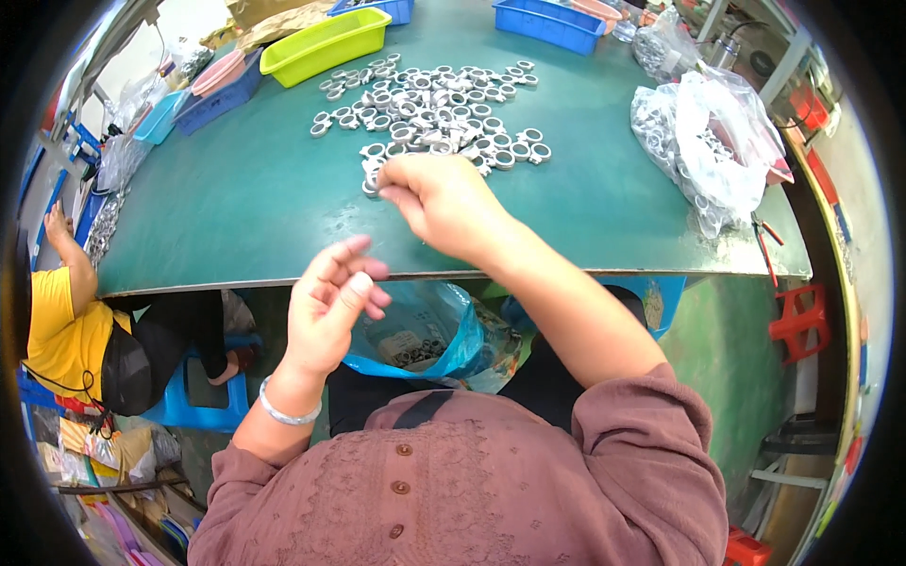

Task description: The person holds small metal rings and inserts even smaller components into them by hand, repeating this process for multiple items at a workstation.

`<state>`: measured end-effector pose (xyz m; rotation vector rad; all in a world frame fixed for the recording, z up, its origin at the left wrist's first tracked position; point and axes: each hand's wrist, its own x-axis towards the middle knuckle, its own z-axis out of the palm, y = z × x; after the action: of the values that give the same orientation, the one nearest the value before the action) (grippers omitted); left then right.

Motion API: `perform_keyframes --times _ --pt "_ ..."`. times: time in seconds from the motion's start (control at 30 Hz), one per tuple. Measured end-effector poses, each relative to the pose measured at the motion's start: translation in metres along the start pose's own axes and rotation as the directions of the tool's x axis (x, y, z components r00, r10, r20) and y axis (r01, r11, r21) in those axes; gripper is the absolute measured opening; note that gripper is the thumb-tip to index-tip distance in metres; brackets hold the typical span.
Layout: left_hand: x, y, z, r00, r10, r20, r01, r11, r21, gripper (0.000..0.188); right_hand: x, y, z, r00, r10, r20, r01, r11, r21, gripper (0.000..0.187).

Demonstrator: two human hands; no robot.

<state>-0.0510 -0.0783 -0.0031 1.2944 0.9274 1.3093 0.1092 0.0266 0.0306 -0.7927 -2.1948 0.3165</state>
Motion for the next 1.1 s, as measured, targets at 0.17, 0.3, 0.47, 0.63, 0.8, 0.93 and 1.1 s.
perform_keyframes --times 0.17,0.3,0.47,0.63,0.8,0.93,1.1 --pt "0.014 -0.003 0.001 0.989 0.090 -0.120 -0.109 0.981 -0.162 0.041 -0.032 -0.029 0.010 0.979 -0.141 -0.147 0.169 0.964 0.203 0.017" --pt "0.011 -0.009 -0.005 0.993 0.112 -0.040 -0.115 0.987 -0.109 0.032 -0.042 -0.030 0.018 0.982 -0.125 -0.139 0.156 0.957 0.244 0.021" --pt "0.006 -0.010 -0.004 0.973 0.220 -0.066 -0.221 0.975 -0.018 0.032 -0.049 -0.031 0.012 0.996 0.058 -0.070 -0.020 0.890 0.455 0.021" --pt "0.008 -0.017 -0.002 0.971 0.235 -0.049 -0.237 0.971 -0.021 0.032 -0.049 -0.034 0.013 0.995 0.070 -0.078 -0.023 0.869 0.494 0.022" --pt "0.007 -0.018 -0.001 0.969 0.243 -0.035 -0.241 0.969 0.043 0.033 -0.052 -0.035 0.008 0.997 0.070 -0.038 -0.042 0.869 0.493 0.024" --pt "0.006 -0.020 -0.001 0.940 0.324 -0.103 -0.292 0.925 0.243 0.034 -0.053 -0.036 0.009 0.998 0.067 -0.023 -0.045 0.855 0.517 0.024" --pt "0.006 -0.017 0.002 0.877 0.471 -0.096 -0.372 0.791 0.485 0.037 -0.056 -0.037 0.011 0.975 0.213 0.054 -0.200 0.760 0.619 0.018"
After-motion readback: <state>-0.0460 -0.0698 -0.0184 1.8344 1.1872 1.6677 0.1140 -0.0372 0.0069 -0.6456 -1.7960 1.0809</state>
